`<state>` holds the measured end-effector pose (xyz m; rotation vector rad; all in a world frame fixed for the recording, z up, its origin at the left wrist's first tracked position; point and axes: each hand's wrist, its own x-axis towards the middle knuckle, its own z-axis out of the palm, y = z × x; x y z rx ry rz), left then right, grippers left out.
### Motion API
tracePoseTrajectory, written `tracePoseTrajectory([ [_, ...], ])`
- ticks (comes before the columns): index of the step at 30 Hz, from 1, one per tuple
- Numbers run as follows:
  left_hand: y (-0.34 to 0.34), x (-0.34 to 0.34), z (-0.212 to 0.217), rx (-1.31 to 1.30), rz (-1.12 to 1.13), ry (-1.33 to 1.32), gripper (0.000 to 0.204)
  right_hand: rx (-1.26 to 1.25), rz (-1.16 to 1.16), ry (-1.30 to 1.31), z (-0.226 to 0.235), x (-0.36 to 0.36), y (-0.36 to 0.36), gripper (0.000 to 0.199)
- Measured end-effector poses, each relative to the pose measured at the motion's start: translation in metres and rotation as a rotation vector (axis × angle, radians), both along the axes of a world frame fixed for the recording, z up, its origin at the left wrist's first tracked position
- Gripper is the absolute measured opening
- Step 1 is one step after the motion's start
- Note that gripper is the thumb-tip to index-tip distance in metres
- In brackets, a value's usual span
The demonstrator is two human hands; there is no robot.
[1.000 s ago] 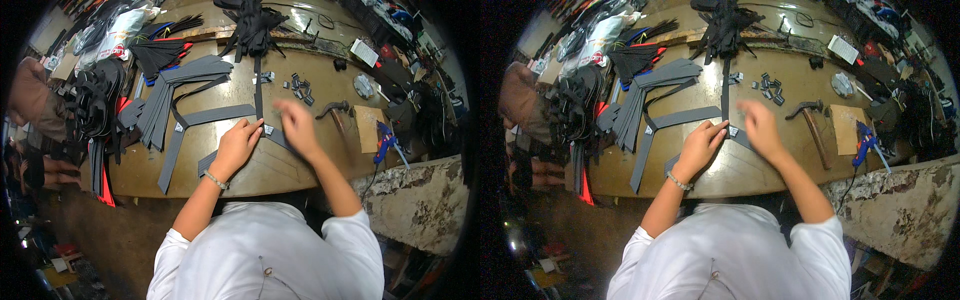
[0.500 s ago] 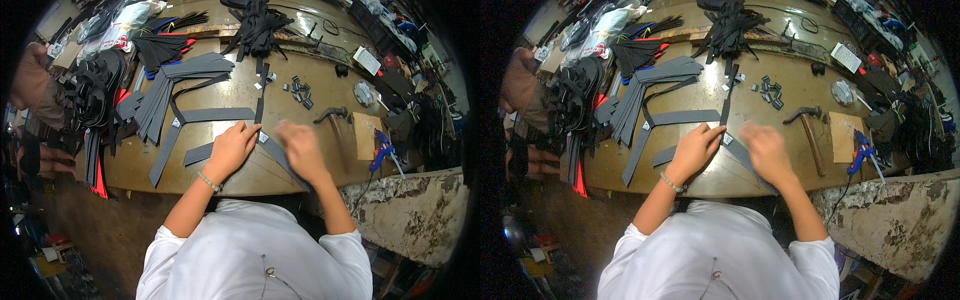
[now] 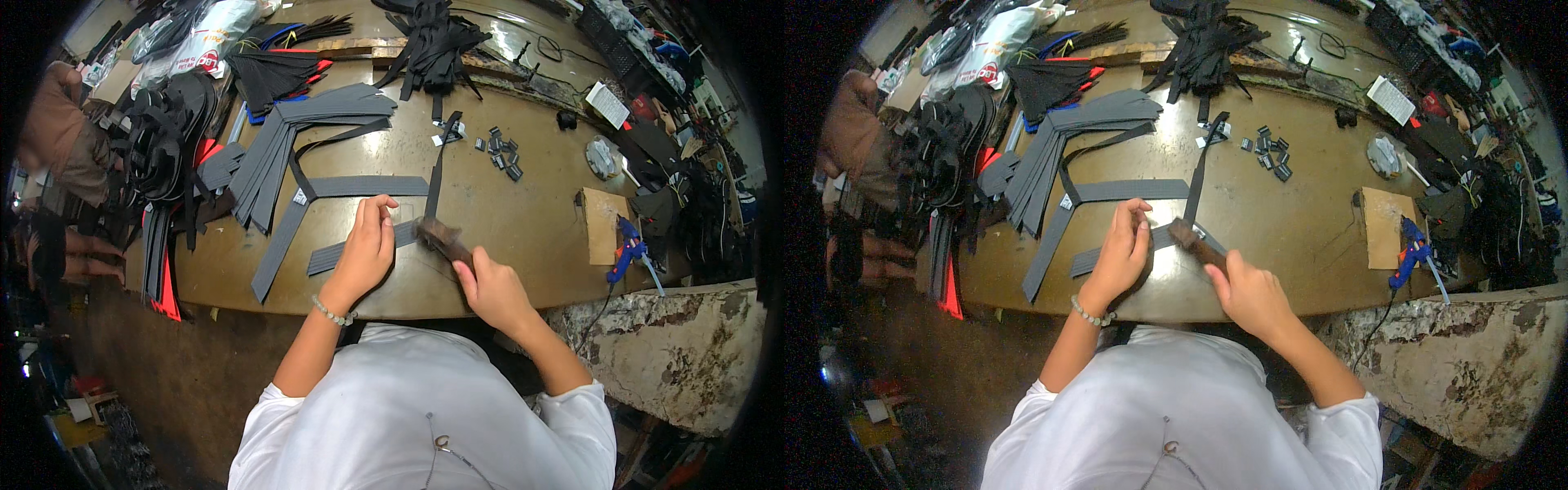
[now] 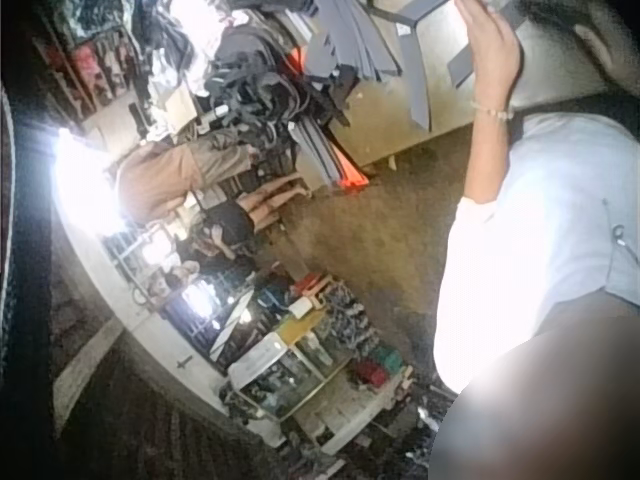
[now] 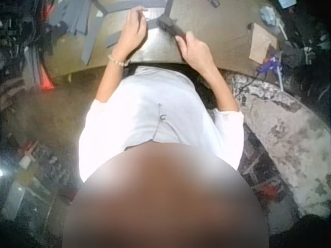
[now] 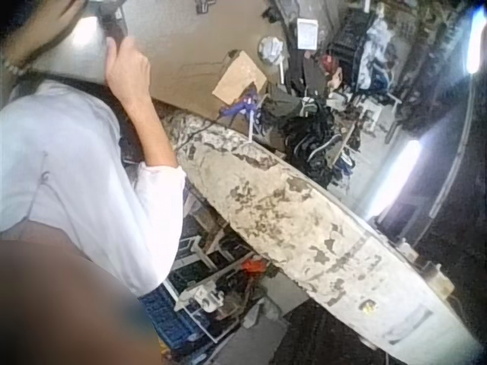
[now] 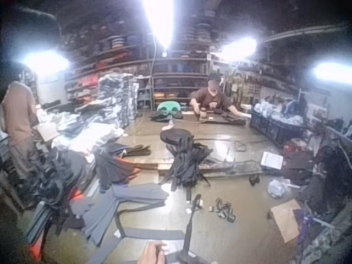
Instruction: The person repeatedly assembles L-shaped fabric pieces by applying hot glue to the corners and attaching small rectangular labels. They handle the fabric and labels by hand, using a hot glue gun to secure the components together on a cluttered workbench.
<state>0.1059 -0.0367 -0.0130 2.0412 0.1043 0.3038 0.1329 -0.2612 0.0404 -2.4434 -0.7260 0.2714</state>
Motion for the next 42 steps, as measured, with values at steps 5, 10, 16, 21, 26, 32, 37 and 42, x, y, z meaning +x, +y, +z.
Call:
tracePoseTrajectory([
  [5,-0.002,0.0,0.002,0.01,0.006,-0.019,0.017,0.185,-0.096,-0.017,0.0,0.0,0.003,0.037],
  [10,-0.019,-0.001,0.011,0.127,0.025,0.04,0.026,-0.042,-0.077,0.094,0.0,0.015,-0.003,0.043],
  [16,-0.049,0.006,0.009,0.59,0.115,-0.008,0.036,0.083,-0.618,-0.233,-0.014,0.043,-0.059,0.048],
  [21,-0.038,0.007,0.002,0.401,0.085,-0.005,0.027,-0.283,-0.767,-0.464,-0.036,0.058,-0.109,0.046],
  [26,-0.022,-0.016,0.008,0.569,0.027,0.022,0.039,-0.501,-0.725,-0.487,-0.06,0.058,-0.12,0.043],
  [32,-0.02,-0.004,0.006,0.449,-0.116,-0.163,0.024,-0.558,-0.739,-0.584,-0.063,0.059,-0.116,0.044],
  [37,-0.011,0.018,0.043,0.559,-0.291,-0.233,0.014,-0.563,-0.743,-0.532,-0.057,0.057,-0.112,0.048],
  [42,0.053,0.007,0.12,0.65,-0.022,-0.628,0.019,-0.604,-0.757,-0.488,-0.059,0.059,-0.113,0.051],
])
